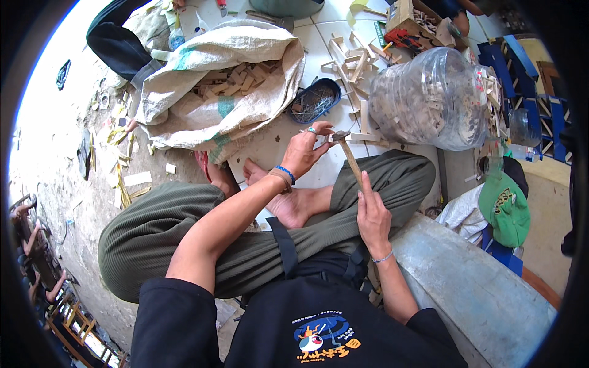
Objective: The person sits on the floor and repeatedly picks small wooden pieces from a sack, inserts a nail into each piece, and taps the nail with a hammer. The person places the finished pieces into a nearby plastic container.
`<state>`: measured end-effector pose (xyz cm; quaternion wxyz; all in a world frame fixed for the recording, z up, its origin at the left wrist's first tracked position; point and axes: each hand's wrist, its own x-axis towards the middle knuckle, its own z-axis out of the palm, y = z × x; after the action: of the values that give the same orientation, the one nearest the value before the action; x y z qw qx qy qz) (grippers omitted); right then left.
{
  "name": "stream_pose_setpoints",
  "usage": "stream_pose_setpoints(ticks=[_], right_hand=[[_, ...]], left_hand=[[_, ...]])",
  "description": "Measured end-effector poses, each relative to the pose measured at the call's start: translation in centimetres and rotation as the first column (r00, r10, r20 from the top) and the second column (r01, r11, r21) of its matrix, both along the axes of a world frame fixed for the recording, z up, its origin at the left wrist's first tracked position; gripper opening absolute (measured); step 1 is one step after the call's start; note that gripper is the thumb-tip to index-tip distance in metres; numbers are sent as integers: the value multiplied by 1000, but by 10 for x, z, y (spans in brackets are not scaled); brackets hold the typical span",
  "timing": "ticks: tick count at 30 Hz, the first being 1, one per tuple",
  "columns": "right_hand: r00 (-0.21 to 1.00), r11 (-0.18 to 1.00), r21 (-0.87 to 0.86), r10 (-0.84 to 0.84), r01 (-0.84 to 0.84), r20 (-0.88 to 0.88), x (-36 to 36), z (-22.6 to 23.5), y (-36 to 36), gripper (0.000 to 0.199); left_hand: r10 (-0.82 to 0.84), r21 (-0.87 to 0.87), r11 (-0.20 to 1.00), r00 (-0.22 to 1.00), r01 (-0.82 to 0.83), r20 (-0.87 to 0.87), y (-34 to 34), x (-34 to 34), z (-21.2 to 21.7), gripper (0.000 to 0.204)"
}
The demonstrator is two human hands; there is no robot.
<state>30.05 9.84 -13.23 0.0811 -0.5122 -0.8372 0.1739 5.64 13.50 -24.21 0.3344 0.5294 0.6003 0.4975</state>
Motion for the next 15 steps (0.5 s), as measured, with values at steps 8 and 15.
stream_pose_setpoints(ticks=[8, 15], right_hand=[[983, 992, 123, 54, -32, -175, -5, 0, 2, 64], [968, 985, 171, 21, 23, -249, -7, 3, 8, 63]], left_hand=[[-20, -63, 998, 999, 18, -28, 2, -5, 3, 50], [-26, -65, 998, 999, 23, -36, 3, -4, 1, 51]])
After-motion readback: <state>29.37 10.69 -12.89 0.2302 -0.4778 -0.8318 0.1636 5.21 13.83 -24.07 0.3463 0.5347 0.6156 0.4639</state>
